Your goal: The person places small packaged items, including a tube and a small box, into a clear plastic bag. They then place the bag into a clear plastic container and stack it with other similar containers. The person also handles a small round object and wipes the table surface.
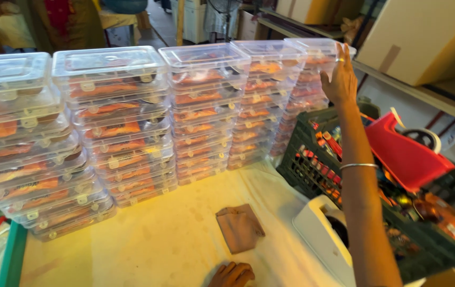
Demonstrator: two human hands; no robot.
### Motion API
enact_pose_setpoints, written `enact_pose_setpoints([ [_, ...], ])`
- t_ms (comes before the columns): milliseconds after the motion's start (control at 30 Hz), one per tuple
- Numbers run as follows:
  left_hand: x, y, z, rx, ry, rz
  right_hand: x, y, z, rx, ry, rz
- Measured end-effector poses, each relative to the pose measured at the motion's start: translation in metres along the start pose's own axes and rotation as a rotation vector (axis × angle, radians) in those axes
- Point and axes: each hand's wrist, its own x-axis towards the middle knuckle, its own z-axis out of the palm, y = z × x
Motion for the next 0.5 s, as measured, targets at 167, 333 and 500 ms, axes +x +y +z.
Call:
enact_pose_setpoints([
  [167, 0.015, 0.023, -0.04, -0.078, -0.103, -0.007, -0.01, 0.026, -0.07, -0.304, -0.509, 0.237],
  [333, 0.018, 0.03, -0.051, -0.062, -0.082, -0.007, -0.067, 0.113, -0.096, -0.476, -1.187, 0.421],
  [500, 0.022, 0.038, -0.059, -0.047, -0.081, -0.055, -0.153, 0.129, -0.074, -0.304, -1.58, 0.048],
])
